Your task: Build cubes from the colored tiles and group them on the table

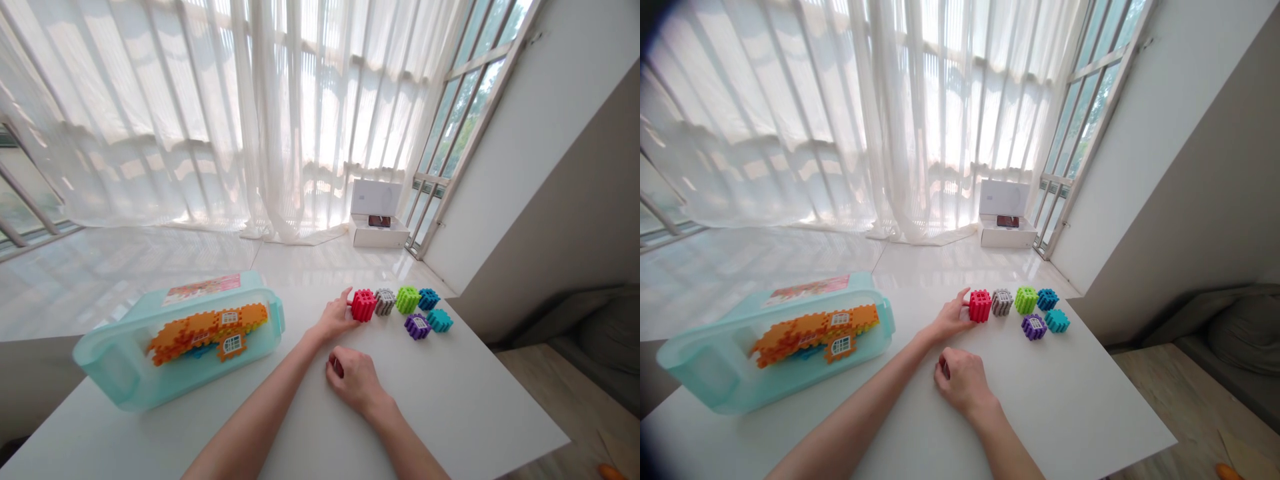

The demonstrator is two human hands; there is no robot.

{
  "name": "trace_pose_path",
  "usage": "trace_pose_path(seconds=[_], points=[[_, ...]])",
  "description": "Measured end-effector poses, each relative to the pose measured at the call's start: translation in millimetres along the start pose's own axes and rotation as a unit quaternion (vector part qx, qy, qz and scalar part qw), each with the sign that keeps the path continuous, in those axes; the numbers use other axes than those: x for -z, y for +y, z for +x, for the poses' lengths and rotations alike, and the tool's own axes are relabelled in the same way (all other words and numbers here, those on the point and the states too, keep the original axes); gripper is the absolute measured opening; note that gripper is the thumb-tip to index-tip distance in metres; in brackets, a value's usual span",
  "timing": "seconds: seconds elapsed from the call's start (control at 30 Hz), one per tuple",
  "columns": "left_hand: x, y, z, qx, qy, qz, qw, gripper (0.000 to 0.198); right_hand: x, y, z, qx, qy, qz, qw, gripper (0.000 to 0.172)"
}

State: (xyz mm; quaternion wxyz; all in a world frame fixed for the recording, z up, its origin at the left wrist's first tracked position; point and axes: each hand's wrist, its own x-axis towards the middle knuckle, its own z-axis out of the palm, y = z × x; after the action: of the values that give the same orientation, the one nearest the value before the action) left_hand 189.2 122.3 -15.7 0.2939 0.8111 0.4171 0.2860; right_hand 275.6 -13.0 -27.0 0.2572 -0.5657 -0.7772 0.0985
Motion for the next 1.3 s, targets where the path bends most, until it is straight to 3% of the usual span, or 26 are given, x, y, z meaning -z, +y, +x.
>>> trace_pose_path(seconds=[0.17,0.3,0.43,0.63,0.7,0.77,0.83,0.9,1.0,1.17,1.3], points=[[-3.5,-2,1,-0.007,0.004,0.011,1.000,0.095,1,-1,1,0.000,0.004,-0.005,1.000,0.013],[4.4,-3,-17,-0.021,0.010,0.029,0.999,0.095,1,0,2,0.004,0.003,-0.009,1.000,0.012],[23.7,4,-57,-0.036,0.031,0.054,0.997,0.083,2,1,2,0.003,0.000,-0.005,1.000,0.011],[65.2,19,-141,-0.054,0.078,0.138,0.986,0.019,5,2,1,-0.012,-0.010,-0.005,1.000,0.012],[86.4,14,-162,-0.062,0.117,0.196,0.972,0.020,4,3,2,-0.008,-0.006,-0.006,1.000,0.014],[110.6,2,-176,-0.017,0.172,0.240,0.955,0.022,2,3,4,0.008,0.011,-0.014,1.000,0.017],[133.3,-12,-181,0.064,0.245,0.265,0.930,0.024,-1,2,9,0.037,0.029,-0.026,0.999,0.020],[149.6,-25,-178,0.091,0.261,0.322,0.905,0.026,-5,0,17,0.063,0.037,-0.035,0.997,0.021],[159.1,-36,-168,0.063,0.224,0.348,0.908,0.020,-12,-4,30,0.081,0.039,-0.034,0.995,0.020],[159.8,-38,-159,0.020,0.170,0.376,0.911,0.016,-15,-4,41,0.084,0.060,-0.012,0.995,0.020],[161.0,-36,-175,-0.022,0.207,0.396,0.894,0.023,-12,-2,39,0.072,0.083,0.025,0.994,0.023]])
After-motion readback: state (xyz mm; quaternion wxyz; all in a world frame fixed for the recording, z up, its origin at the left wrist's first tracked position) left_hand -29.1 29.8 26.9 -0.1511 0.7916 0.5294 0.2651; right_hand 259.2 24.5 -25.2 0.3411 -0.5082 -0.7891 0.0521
